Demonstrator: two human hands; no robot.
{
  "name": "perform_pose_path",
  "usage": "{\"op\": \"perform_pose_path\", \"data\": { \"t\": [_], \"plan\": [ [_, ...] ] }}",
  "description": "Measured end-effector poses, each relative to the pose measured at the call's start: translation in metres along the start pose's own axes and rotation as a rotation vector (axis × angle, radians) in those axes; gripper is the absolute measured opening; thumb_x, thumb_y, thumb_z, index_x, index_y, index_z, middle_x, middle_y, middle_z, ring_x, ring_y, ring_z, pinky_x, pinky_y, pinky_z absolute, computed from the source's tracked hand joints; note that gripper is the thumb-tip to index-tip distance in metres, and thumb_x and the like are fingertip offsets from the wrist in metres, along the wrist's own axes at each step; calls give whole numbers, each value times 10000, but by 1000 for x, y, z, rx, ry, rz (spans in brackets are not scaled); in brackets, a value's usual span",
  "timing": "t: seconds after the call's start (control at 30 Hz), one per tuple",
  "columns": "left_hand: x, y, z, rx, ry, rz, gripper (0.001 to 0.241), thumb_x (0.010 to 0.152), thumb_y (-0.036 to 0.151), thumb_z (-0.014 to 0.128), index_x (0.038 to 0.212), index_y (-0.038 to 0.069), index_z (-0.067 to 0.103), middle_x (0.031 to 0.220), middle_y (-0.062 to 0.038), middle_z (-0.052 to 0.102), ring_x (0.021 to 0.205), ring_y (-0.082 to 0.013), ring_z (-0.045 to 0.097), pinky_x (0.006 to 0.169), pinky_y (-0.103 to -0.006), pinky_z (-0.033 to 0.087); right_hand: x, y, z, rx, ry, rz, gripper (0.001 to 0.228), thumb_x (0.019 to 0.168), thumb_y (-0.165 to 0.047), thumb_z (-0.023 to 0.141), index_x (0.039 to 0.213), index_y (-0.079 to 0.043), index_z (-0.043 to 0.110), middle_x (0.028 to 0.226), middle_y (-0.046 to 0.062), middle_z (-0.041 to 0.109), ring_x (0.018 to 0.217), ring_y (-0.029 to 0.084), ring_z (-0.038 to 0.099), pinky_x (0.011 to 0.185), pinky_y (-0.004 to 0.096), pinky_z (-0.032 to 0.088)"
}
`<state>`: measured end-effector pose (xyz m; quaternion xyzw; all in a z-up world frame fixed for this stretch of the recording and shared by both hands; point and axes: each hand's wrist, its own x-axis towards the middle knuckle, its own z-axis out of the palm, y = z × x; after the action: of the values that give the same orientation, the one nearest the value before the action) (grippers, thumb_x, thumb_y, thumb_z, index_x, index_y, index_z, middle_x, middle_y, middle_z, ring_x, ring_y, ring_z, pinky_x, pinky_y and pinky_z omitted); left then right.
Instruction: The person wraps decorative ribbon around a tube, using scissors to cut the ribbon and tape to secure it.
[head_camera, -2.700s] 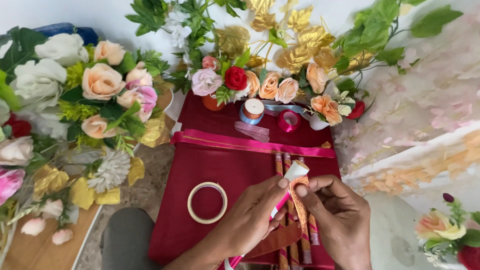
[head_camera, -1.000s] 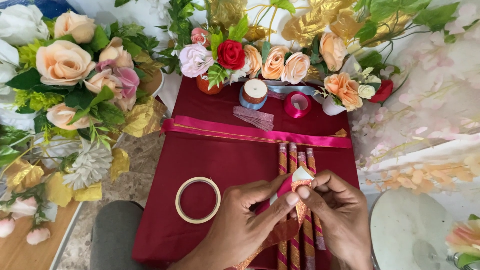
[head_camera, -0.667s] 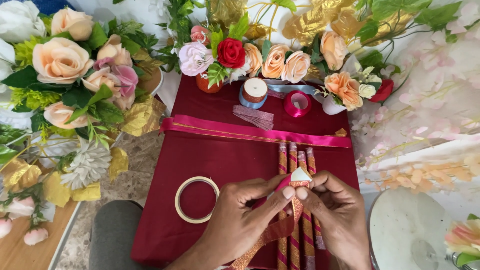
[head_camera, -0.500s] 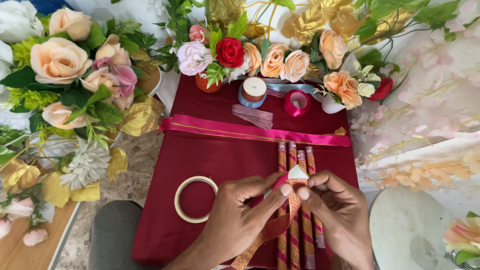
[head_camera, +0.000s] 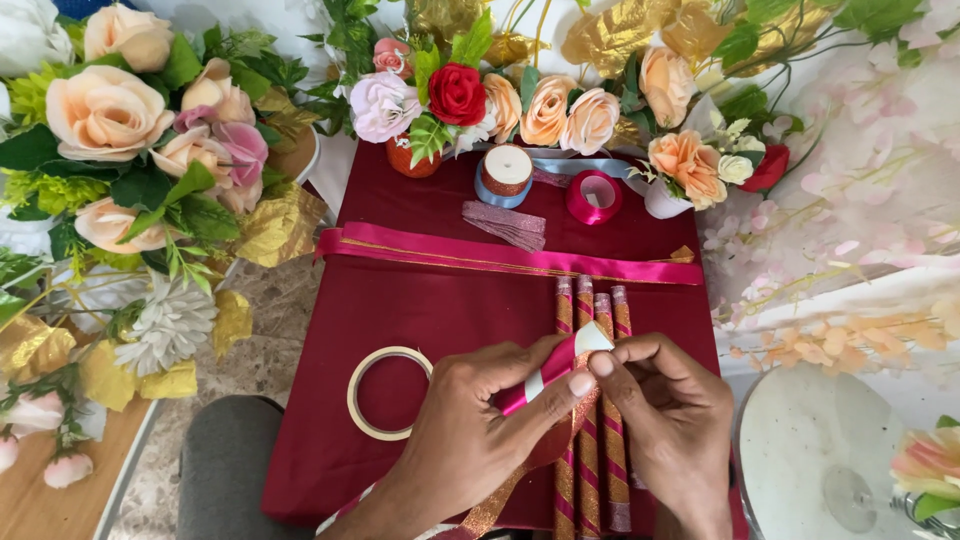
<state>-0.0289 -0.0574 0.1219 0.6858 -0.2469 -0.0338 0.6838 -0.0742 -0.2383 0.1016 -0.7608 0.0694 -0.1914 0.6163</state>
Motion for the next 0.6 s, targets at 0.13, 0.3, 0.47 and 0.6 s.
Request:
{"op": "perform_pose_path", "data": {
  "t": [0.13,0.3,0.47,0.6],
  "plan": [
    [0,-7,2,51,36,20,365,955,304,684,1198,43,760,653,20,593,596,-47,488,516,-258,451,0,0,2,-38,-2,5,94,915,-65,754,872,-45,673,731,-26,602,648,35,483,563,192,404],
    [0,-6,1,71,22,21,331,957,271,687,1201,56,756,673,12,649,592,-42,515,505,-257,461,-1,-2,5,-45,4,-4,88,928,-83,742,879,-44,680,742,-20,621,672,43,513,599,192,435],
    [1,-2,3,5,52,11,400,968,287,653,1260,21,716,866,-16,795,690,-8,564,573,-228,525,-1,-6,6,-91,13,3,117,929,-90,743,838,-52,681,704,-27,597,649,46,487,597,196,438],
    [2,0,3,5,54,39,365,974,279,640,1224,26,721,956,-68,822,782,-63,713,667,-233,597,-1,-5,5,-99,17,1,98,926,-100,747,863,-56,687,719,-29,595,639,49,464,576,202,410]
  ]
}}
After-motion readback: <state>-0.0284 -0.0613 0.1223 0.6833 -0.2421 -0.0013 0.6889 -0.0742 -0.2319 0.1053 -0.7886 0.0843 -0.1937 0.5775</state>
